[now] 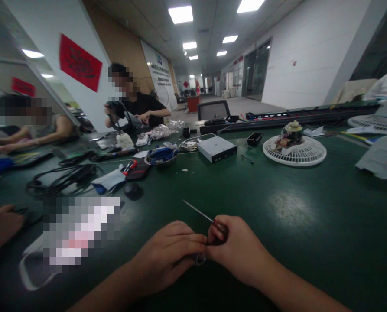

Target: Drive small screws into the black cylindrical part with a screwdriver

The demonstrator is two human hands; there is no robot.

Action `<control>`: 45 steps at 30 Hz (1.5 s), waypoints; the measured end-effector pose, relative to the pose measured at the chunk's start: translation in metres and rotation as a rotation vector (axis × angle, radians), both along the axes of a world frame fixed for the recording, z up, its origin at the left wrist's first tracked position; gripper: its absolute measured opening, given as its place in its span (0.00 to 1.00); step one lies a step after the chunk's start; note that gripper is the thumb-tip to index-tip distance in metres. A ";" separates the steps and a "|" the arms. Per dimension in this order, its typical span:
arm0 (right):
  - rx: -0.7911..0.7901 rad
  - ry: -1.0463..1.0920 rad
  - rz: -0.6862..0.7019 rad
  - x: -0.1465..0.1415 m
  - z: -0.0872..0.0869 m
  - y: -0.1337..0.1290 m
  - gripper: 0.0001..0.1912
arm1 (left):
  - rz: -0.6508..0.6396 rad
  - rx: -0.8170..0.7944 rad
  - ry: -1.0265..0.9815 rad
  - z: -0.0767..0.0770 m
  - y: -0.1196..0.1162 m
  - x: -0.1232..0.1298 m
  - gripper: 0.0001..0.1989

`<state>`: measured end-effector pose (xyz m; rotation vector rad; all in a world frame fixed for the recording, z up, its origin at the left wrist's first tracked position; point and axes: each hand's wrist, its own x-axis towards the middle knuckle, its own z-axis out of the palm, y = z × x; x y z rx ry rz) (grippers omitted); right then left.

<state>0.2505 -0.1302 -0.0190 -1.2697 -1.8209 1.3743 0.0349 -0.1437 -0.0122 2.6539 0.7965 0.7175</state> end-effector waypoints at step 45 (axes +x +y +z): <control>0.608 -0.312 0.039 0.020 0.010 -0.002 0.15 | 0.501 -0.018 -0.195 -0.007 0.012 -0.009 0.15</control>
